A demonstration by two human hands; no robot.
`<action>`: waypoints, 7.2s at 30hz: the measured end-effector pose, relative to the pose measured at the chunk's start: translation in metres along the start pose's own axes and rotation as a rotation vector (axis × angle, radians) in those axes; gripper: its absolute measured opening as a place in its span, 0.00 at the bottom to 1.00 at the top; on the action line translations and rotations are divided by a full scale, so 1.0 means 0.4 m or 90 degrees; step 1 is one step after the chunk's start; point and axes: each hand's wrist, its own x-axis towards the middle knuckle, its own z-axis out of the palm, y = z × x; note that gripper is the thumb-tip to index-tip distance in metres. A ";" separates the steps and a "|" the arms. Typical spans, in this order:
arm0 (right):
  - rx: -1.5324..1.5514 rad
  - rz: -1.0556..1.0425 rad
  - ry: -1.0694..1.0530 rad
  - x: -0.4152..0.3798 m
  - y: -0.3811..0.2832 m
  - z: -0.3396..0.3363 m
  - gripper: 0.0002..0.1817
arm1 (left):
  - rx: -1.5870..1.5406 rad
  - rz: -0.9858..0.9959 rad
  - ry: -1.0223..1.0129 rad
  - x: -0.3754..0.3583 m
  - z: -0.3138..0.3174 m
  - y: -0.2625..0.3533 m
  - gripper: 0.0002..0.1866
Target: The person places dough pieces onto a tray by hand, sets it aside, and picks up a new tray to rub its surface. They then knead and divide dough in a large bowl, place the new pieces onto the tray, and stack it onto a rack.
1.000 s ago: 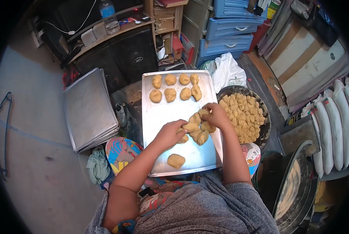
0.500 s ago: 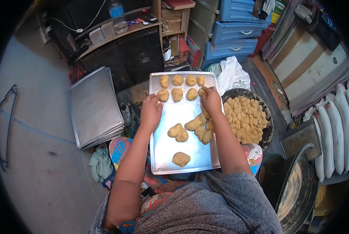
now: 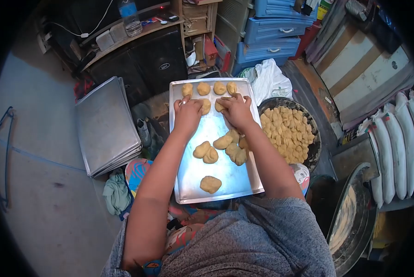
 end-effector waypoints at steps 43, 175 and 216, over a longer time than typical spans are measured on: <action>0.298 0.242 -0.013 -0.197 0.047 -0.047 0.19 | -0.057 0.101 0.022 -0.130 -0.017 0.178 0.16; 0.336 0.174 -0.069 -0.244 -0.254 -0.051 0.20 | -0.202 -0.142 0.093 -0.374 -0.032 0.103 0.18; 0.444 0.031 -0.136 -0.461 -0.291 -0.117 0.20 | -0.184 0.036 -0.259 -0.491 -0.120 0.193 0.21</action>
